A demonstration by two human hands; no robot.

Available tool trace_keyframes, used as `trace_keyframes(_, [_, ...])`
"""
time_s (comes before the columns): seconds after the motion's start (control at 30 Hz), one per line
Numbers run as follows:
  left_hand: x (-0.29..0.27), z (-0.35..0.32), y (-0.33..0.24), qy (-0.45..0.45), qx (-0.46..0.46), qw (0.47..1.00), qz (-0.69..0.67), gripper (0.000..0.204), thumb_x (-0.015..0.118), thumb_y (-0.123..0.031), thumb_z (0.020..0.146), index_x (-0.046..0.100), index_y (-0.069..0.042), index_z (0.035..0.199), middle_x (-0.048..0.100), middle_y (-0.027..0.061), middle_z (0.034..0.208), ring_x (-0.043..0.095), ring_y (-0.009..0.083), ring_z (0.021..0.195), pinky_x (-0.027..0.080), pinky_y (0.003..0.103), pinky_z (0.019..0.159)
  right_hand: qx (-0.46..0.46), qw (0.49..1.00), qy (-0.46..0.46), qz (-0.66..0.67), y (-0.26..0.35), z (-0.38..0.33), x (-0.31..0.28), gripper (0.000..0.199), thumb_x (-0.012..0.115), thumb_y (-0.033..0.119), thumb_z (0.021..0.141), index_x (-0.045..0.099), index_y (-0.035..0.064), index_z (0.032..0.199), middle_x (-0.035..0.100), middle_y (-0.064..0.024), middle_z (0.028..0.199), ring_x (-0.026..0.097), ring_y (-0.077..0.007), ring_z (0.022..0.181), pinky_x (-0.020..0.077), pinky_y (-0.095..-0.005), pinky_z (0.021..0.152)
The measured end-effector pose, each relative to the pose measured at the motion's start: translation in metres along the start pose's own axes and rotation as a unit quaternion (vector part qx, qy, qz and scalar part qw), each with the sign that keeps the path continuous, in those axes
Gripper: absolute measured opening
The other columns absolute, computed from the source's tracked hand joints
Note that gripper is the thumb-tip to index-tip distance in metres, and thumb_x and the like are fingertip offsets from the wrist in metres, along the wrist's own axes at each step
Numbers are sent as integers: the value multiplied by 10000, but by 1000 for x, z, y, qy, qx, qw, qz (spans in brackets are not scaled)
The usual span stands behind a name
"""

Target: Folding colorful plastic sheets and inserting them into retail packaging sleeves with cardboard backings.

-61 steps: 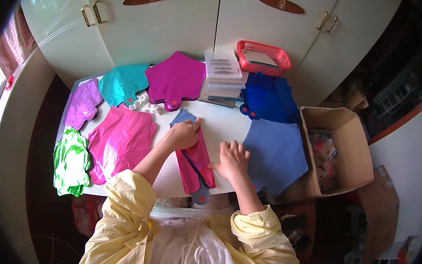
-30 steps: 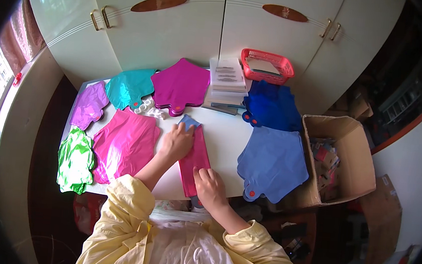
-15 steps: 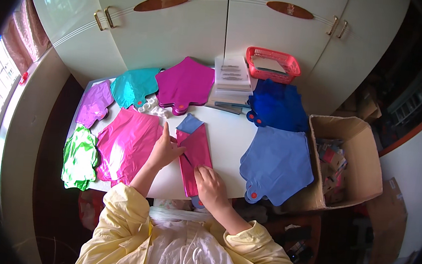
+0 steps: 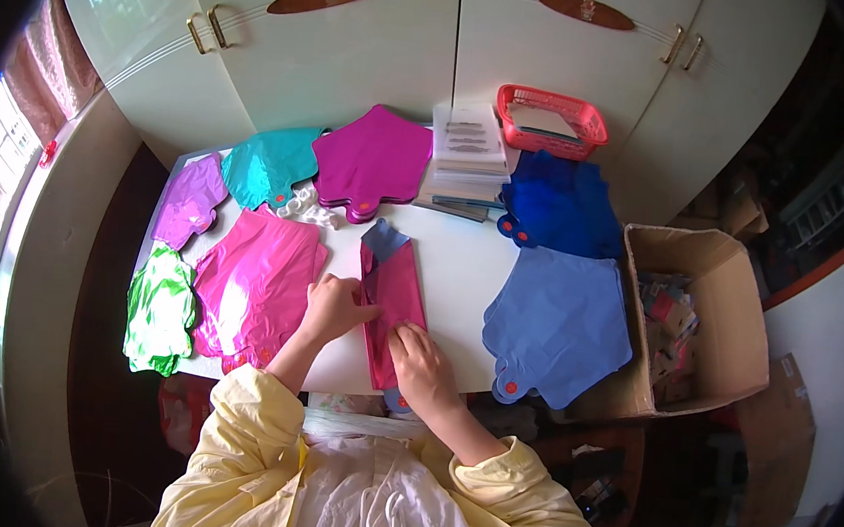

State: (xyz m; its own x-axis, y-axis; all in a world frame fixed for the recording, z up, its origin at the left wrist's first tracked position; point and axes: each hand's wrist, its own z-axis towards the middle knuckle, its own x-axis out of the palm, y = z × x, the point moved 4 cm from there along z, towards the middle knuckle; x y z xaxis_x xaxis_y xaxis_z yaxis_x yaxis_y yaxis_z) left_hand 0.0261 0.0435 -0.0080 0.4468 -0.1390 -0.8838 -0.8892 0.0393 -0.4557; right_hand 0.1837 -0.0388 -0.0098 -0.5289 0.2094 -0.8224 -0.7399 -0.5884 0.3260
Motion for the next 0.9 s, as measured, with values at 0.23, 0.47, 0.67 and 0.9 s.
trace_keyframes(0.23, [10, -6, 5, -85, 17, 996, -13, 387, 784, -396, 627, 687, -46, 760, 613, 92, 887, 502, 300, 983, 398, 444, 804, -19, 1000, 6, -9, 0, 5, -1, 303, 511, 56, 804, 595, -24, 1083, 580, -129, 1129, 560, -255, 1104, 474, -335, 943])
trace_keyframes(0.47, [8, 2, 11, -133, 48, 990, -18, 358, 774, -393, 663, 687, -56, 750, 600, 51, 811, 509, 267, 946, 373, 423, 767, -45, 999, 15, 0, -12, 23, 6, 294, 516, 63, 801, 607, -8, 1071, 591, -111, 1116, 570, -250, 1070, 478, -335, 922])
trace_keyframes(0.67, [5, 4, 13, -130, 61, 989, -21, 340, 759, -389, 694, 675, -62, 727, 627, 54, 773, 531, 255, 895, 361, 406, 755, -22, 998, 40, 50, -15, 30, 7, 290, 537, 19, 783, 627, -7, 1058, 609, -109, 1017, 590, -279, 970, 485, -363, 860])
trace_keyframes(0.9, [3, -1, 7, -132, 54, 989, -32, 304, 750, -355, 706, 648, -68, 708, 654, 50, 735, 556, 239, 858, 361, 404, 757, 88, 992, -5, 92, -20, 36, 21, 141, 554, 1, 810, 625, 38, 927, 579, -106, 886, 618, -291, 722, 521, -397, 658])
